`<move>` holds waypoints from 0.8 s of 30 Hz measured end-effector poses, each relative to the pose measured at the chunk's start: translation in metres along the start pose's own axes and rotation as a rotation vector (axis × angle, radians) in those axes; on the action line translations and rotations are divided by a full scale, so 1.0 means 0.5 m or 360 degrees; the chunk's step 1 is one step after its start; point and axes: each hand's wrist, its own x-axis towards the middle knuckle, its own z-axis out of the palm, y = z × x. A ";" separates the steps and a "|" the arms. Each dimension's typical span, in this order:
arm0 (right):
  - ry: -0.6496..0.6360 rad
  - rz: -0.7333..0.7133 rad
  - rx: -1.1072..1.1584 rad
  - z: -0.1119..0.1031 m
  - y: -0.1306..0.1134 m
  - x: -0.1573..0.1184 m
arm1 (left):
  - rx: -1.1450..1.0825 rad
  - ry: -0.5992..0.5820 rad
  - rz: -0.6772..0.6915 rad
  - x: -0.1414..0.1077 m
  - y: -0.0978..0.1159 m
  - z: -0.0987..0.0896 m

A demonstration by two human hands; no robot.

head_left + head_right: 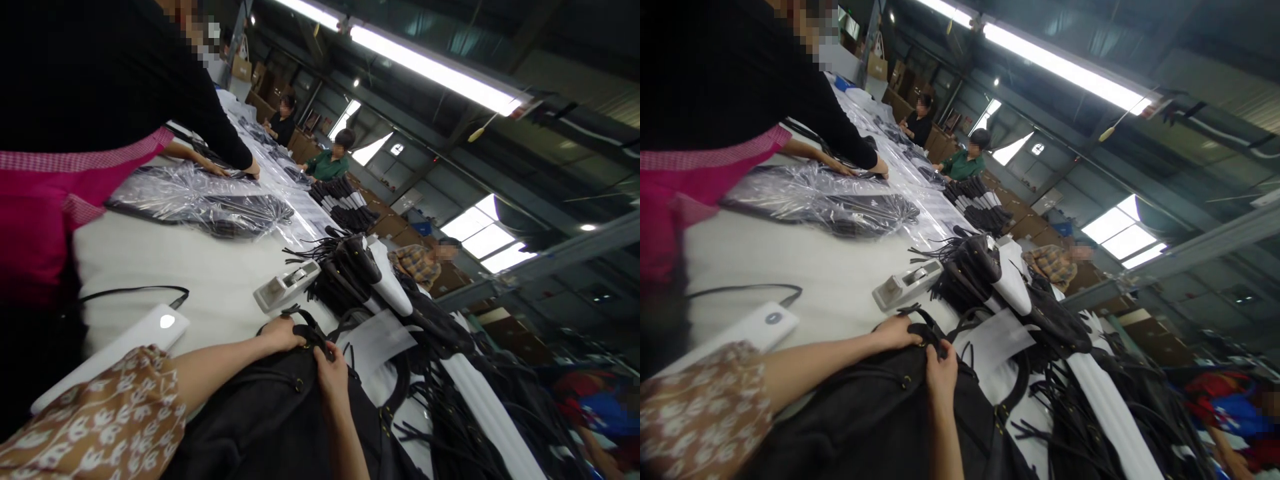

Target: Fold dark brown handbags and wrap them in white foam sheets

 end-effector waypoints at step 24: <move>0.0150 -0.0288 -0.0677 0.031 -0.042 -0.051 | 0.0426 0.0126 0.0550 0.045 0.000 -0.022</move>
